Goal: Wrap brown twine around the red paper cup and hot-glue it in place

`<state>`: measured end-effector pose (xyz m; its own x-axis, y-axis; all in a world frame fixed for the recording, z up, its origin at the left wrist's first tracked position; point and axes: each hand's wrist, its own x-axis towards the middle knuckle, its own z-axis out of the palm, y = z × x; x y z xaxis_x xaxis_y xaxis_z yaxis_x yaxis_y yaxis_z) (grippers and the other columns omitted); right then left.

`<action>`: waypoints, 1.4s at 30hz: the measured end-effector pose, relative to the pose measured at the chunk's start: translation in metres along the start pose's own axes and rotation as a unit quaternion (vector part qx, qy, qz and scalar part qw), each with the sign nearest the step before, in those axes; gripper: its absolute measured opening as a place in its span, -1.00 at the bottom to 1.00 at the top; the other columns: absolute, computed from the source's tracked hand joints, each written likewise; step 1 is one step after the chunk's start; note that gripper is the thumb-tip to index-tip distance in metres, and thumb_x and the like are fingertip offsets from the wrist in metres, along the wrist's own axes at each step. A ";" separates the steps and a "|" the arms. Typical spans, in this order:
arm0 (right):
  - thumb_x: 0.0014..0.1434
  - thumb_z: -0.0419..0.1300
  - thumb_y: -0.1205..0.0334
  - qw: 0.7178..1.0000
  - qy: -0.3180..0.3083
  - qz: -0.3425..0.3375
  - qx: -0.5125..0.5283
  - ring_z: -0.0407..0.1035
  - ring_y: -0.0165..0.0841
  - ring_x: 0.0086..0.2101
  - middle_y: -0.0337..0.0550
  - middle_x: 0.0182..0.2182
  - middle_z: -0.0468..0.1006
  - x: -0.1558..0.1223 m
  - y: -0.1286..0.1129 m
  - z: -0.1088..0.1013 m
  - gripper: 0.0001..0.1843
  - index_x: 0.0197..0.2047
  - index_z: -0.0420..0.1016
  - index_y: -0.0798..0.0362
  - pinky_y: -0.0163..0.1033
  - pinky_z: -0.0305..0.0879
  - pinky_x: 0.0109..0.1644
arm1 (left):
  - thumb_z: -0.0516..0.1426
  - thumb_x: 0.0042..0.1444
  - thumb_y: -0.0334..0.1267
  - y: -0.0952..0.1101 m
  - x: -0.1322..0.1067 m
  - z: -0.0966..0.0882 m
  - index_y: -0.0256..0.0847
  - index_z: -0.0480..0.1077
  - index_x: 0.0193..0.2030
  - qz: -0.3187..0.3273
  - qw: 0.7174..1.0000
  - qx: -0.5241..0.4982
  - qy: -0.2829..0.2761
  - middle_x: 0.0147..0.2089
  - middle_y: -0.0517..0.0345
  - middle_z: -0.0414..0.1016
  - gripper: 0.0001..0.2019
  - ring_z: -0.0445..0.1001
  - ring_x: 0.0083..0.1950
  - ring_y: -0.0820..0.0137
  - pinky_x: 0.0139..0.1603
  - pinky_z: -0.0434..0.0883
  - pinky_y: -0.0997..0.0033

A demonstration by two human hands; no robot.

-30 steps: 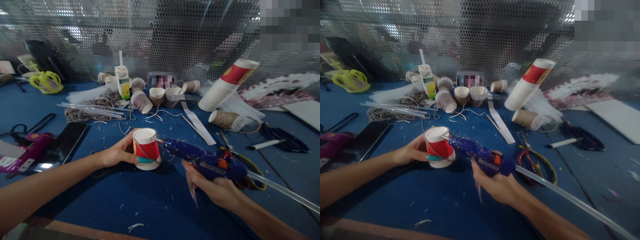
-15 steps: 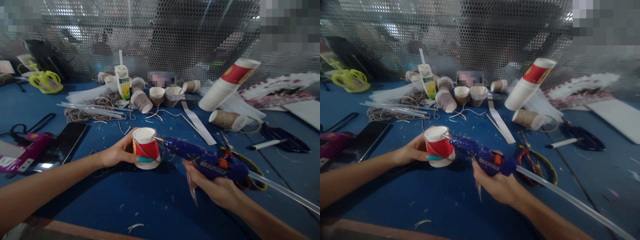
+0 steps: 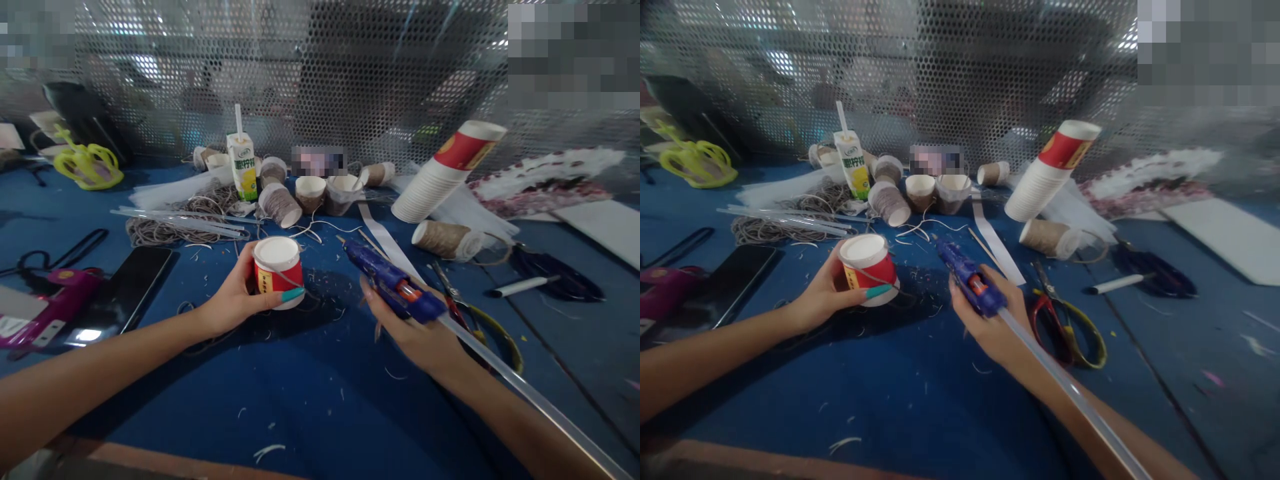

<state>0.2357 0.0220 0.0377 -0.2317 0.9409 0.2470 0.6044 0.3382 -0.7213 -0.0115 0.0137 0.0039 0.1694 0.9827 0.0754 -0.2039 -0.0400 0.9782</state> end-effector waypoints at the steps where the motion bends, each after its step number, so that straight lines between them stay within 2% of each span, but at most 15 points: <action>1: 0.16 0.12 -0.03 0.999 0.019 0.002 -0.026 0.32 -0.37 -0.61 -0.23 -0.55 0.41 0.004 0.004 0.000 -0.73 -0.39 0.34 0.00 -0.24 0.31 -0.49 | 0.36 -0.18 -0.28 0.000 0.000 0.000 -0.05 0.18 0.09 -0.001 1.000 0.001 0.002 0.00 0.14 0.41 -0.33 0.42 0.04 0.24 0.08 0.39 0.17; 4: 0.06 0.18 -0.20 0.979 0.061 -0.010 -0.197 0.38 -0.25 -0.47 -0.12 -0.46 0.43 0.014 0.020 -0.001 -0.57 -0.41 0.27 0.01 -0.17 0.31 -0.41 | 0.37 -0.20 -0.28 -0.002 0.000 0.000 -0.05 0.20 0.07 -0.011 1.000 -0.009 -0.006 -0.01 0.12 0.43 -0.33 0.45 0.00 0.24 0.04 0.42 0.16; 6: 0.03 0.15 -0.31 0.951 0.077 -0.011 -0.301 0.41 -0.14 -0.38 0.02 -0.33 0.45 0.020 0.032 -0.002 -0.46 -0.28 0.29 0.05 -0.11 0.32 -0.39 | 0.38 -0.22 -0.29 -0.004 0.000 0.000 -0.06 0.21 0.05 -0.020 0.999 -0.021 -0.016 -0.01 0.11 0.45 -0.33 0.47 -0.02 0.23 0.01 0.45 0.17; 8: 0.01 0.16 -0.32 0.935 0.088 0.008 -0.343 0.43 -0.07 -0.33 0.13 -0.23 0.43 0.025 0.043 -0.004 -0.38 -0.18 0.27 0.10 -0.08 0.33 -0.39 | 0.39 -0.26 -0.31 -0.005 0.000 0.000 -0.07 0.23 0.04 -0.032 0.999 -0.032 -0.023 -0.02 0.10 0.47 -0.32 0.49 -0.03 0.21 -0.01 0.47 0.18; 15: 0.06 0.26 0.06 0.936 0.110 0.002 -0.334 0.41 -0.04 -0.18 0.13 -0.16 0.41 0.037 0.060 -0.015 -0.59 -0.12 0.29 0.11 0.01 0.40 -0.17 | 0.40 -0.26 -0.27 -0.002 0.000 0.003 -0.09 0.23 0.04 -0.042 0.998 -0.049 -0.021 -0.01 0.09 0.48 -0.31 0.50 -0.01 0.17 0.02 0.47 0.15; 19: 0.05 0.26 -0.07 0.947 0.108 -0.041 -0.300 0.39 -0.04 -0.13 0.15 -0.13 0.42 0.044 0.063 -0.022 -0.51 -0.09 0.29 0.10 0.07 0.38 -0.05 | 0.38 -0.23 -0.29 -0.002 0.002 0.002 -0.11 0.22 0.04 -0.032 0.999 -0.030 -0.004 -0.03 0.08 0.48 -0.34 0.49 0.01 0.16 0.04 0.46 0.13; 22: -0.06 0.32 -0.15 0.966 0.068 -0.012 -0.250 0.41 -0.03 -0.15 0.18 -0.09 0.41 0.049 0.064 -0.027 -0.33 -0.04 0.28 0.13 0.08 0.40 -0.08 | 0.37 -0.22 -0.33 -0.002 0.002 0.002 -0.12 0.20 0.03 -0.028 0.999 -0.018 0.013 -0.05 0.10 0.47 -0.35 0.48 -0.01 0.20 0.03 0.47 0.17; 25: -0.07 0.31 -0.15 0.981 -0.009 0.012 -0.193 0.45 -0.08 -0.19 0.25 0.02 0.35 0.047 0.056 -0.030 -0.20 0.09 0.21 0.18 0.02 0.46 -0.17 | 0.36 -0.19 -0.34 -0.002 0.002 0.003 -0.12 0.18 0.04 -0.023 0.999 -0.021 0.012 -0.07 0.13 0.45 -0.36 0.48 -0.05 0.28 -0.01 0.48 0.24; 27: 0.01 0.24 -0.11 0.975 -0.019 -0.008 -0.220 0.43 -0.02 -0.13 0.30 0.04 0.32 0.040 0.044 -0.029 -0.22 0.15 0.15 0.22 0.06 0.44 -0.12 | 0.36 -0.20 -0.34 -0.003 0.002 0.002 -0.11 0.17 0.03 -0.024 0.999 -0.025 0.006 -0.07 0.14 0.44 -0.36 0.47 -0.05 0.29 -0.02 0.48 0.26; 28: 0.06 0.20 -0.07 0.965 0.002 -0.023 -0.261 0.39 0.05 -0.06 0.33 0.03 0.32 0.035 0.036 -0.027 -0.26 0.15 0.16 0.25 0.12 0.39 -0.06 | 0.36 -0.21 -0.35 -0.004 0.002 0.002 -0.11 0.17 0.02 -0.024 0.999 -0.027 0.002 -0.07 0.15 0.44 -0.35 0.47 -0.04 0.29 -0.01 0.48 0.25; 30: 0.14 0.13 -0.06 0.925 0.121 -0.056 -0.357 0.27 0.22 0.03 0.44 0.04 0.29 0.024 0.018 -0.019 -0.31 0.13 0.18 0.34 0.30 0.24 0.02 | 0.37 -0.23 -0.33 -0.006 0.003 0.001 -0.11 0.16 0.02 -0.021 0.999 -0.034 -0.006 -0.05 0.14 0.43 -0.33 0.47 -0.03 0.27 -0.01 0.47 0.23; 32: 0.18 0.11 -0.03 0.905 0.174 -0.145 -0.360 0.22 0.18 0.06 0.37 0.01 0.33 0.014 0.002 -0.007 -0.43 0.04 0.24 0.29 0.28 0.17 0.09 | 0.38 -0.24 -0.27 -0.009 0.003 0.000 -0.12 0.16 0.01 -0.013 0.999 -0.030 -0.017 -0.06 0.12 0.43 -0.33 0.47 -0.04 0.26 -0.01 0.47 0.21; 34: 0.21 0.09 0.03 0.919 0.101 -0.251 -0.285 0.30 0.00 -0.03 0.19 -0.09 0.41 0.007 -0.010 0.009 -0.61 -0.03 0.27 0.16 0.17 0.24 0.07 | 0.38 -0.23 -0.19 -0.011 0.003 -0.001 -0.13 0.16 -0.01 0.005 0.999 -0.010 -0.031 -0.09 0.11 0.43 -0.35 0.47 -0.08 0.27 -0.03 0.46 0.22; 37: 0.20 0.11 0.06 0.947 -0.005 -0.266 -0.181 0.29 -0.09 -0.08 0.12 -0.12 0.42 0.002 -0.022 0.032 -0.65 -0.05 0.24 0.12 0.05 0.33 -0.04 | 0.36 -0.18 -0.08 -0.011 0.002 -0.002 -0.14 0.16 -0.02 0.046 0.997 0.032 -0.049 -0.13 0.11 0.41 -0.37 0.46 -0.14 0.31 -0.08 0.45 0.27; 42: 0.20 -0.06 0.29 0.943 -0.020 -0.286 -0.167 0.23 -0.20 -0.30 0.02 -0.36 0.38 0.006 -0.036 0.053 -0.90 -0.30 0.23 0.08 -0.05 0.31 -0.22 | 0.28 -0.02 -0.09 -0.014 -0.002 -0.003 -0.13 0.13 0.01 0.089 0.990 0.084 -0.069 -0.10 0.12 0.37 -0.47 0.41 -0.12 0.35 -0.07 0.41 0.32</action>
<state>0.1719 0.0147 0.0309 -0.6172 0.6039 0.5043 0.5769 0.7832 -0.2318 -0.0119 0.0131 -0.0105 0.2770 0.9238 0.2643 -0.0818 -0.2514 0.9644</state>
